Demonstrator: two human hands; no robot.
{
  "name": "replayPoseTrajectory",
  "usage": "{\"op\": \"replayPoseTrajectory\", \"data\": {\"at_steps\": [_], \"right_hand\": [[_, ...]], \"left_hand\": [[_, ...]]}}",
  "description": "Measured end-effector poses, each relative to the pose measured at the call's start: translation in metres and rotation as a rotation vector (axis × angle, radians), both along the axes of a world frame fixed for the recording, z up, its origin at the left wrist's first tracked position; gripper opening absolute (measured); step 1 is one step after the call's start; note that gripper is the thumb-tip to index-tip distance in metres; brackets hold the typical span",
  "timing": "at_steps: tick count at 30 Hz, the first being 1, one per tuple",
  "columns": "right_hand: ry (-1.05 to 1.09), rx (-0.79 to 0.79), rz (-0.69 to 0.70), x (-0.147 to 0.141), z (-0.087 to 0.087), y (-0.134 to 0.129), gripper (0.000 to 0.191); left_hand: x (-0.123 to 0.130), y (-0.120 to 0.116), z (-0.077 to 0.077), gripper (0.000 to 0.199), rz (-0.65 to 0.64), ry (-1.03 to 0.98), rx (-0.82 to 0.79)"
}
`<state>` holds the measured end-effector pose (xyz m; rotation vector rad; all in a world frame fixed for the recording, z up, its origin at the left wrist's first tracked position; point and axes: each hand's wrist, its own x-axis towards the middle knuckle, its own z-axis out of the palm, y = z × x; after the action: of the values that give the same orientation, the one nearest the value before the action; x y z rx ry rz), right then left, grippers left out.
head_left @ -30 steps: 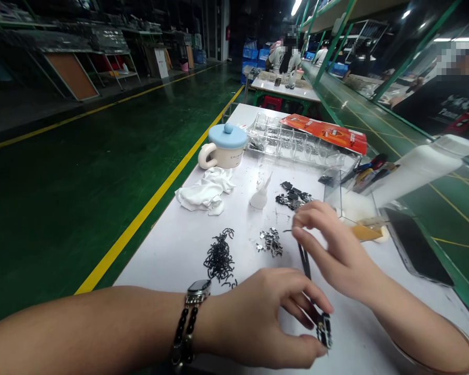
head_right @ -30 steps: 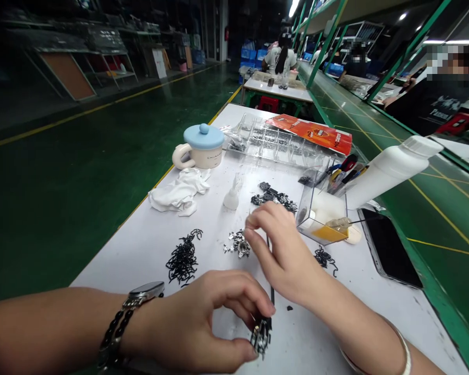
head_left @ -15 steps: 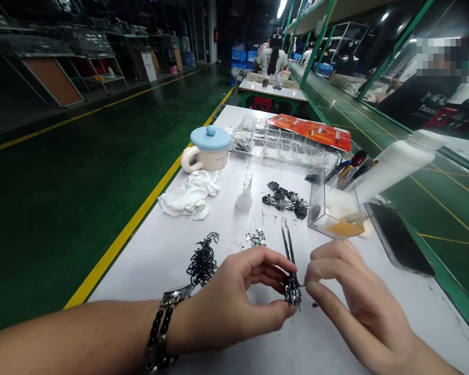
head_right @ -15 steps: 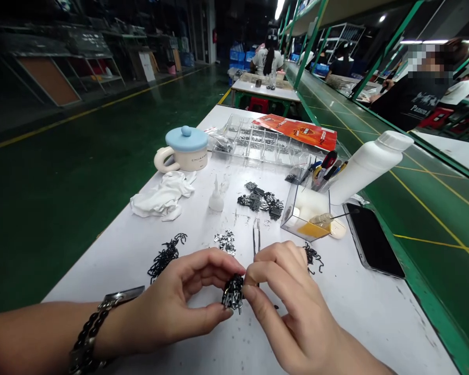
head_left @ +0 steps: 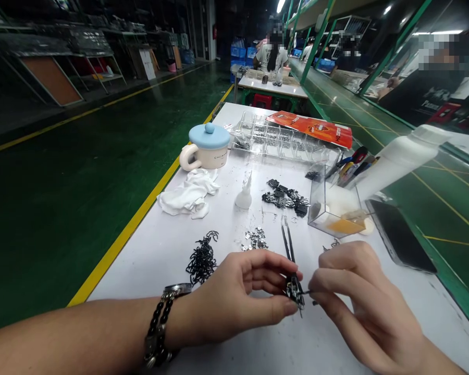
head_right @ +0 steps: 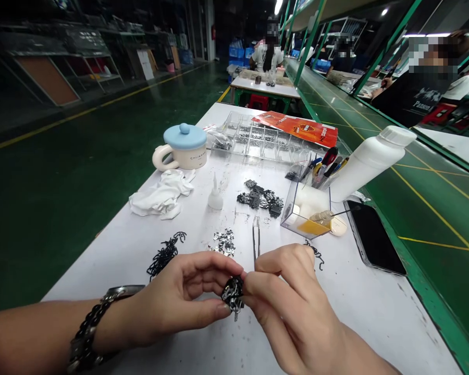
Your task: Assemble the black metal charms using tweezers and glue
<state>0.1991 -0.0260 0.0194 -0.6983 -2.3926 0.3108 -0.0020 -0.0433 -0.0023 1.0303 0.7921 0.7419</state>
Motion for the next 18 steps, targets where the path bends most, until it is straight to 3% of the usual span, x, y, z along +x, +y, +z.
{"op": "replayPoseTrajectory", "data": {"at_steps": [18], "right_hand": [[0.003,0.06,0.008,0.0006,-0.0055,-0.0016,0.027]], "left_hand": [[-0.0006,-0.0001,-0.0042,0.035,-0.056,-0.095,-0.164]]}}
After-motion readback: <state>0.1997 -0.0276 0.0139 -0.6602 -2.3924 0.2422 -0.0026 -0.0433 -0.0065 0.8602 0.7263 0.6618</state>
